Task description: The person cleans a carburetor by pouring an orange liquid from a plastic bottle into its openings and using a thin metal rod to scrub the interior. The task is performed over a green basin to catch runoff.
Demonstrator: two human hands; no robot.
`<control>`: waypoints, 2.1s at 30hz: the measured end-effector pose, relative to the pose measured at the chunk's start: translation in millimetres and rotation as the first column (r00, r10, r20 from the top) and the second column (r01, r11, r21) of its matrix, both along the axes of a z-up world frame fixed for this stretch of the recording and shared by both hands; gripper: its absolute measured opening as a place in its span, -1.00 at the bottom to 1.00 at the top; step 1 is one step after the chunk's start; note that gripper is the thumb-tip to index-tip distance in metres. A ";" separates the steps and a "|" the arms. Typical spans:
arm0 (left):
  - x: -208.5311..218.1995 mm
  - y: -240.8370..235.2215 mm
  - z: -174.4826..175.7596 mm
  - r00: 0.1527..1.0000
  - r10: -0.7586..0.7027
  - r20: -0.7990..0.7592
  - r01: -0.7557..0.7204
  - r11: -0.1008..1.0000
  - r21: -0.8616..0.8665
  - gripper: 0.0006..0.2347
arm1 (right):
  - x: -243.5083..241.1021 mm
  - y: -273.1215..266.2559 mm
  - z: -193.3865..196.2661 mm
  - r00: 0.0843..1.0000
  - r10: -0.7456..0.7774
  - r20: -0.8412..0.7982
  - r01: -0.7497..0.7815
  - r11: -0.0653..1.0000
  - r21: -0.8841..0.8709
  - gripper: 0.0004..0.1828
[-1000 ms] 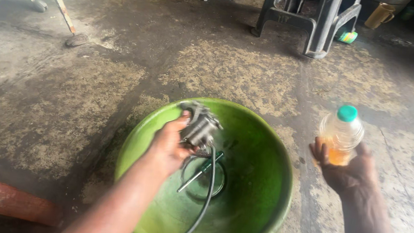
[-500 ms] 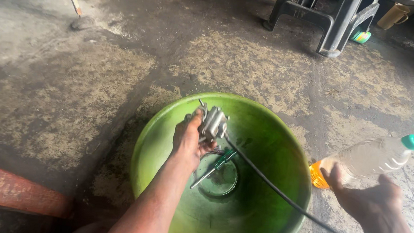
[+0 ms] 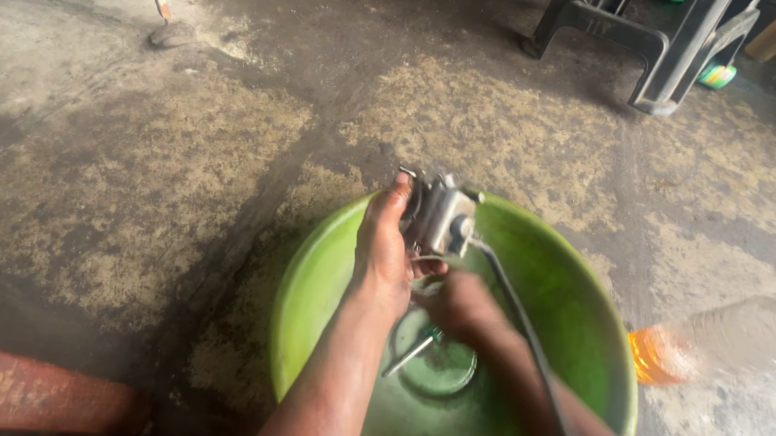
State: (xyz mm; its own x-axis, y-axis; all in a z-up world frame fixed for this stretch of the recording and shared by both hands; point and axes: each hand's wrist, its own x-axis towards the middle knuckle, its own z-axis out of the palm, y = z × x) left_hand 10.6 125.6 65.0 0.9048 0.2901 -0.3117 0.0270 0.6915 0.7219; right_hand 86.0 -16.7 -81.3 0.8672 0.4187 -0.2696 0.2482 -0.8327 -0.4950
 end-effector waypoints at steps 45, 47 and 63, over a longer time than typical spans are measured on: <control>7.0 -19.3 -9.4 0.986 0.047 0.158 -0.002 0.963 -0.271 -0.64 | -7.3 -9.8 14.9 0.898 0.294 0.327 -0.236 0.949 -0.207 -0.87; 6.2 -17.7 -7.7 0.984 0.035 0.174 0.011 0.967 -0.256 -0.63 | -8.8 -0.9 14.8 0.923 0.214 0.319 -0.175 0.974 -0.146 -0.86; -36.8 -61.4 -10.5 0.974 -0.185 -0.128 0.135 0.937 -0.323 -0.68 | -79.4 -131.9 119.1 0.849 -0.086 0.522 0.010 0.989 0.147 -0.74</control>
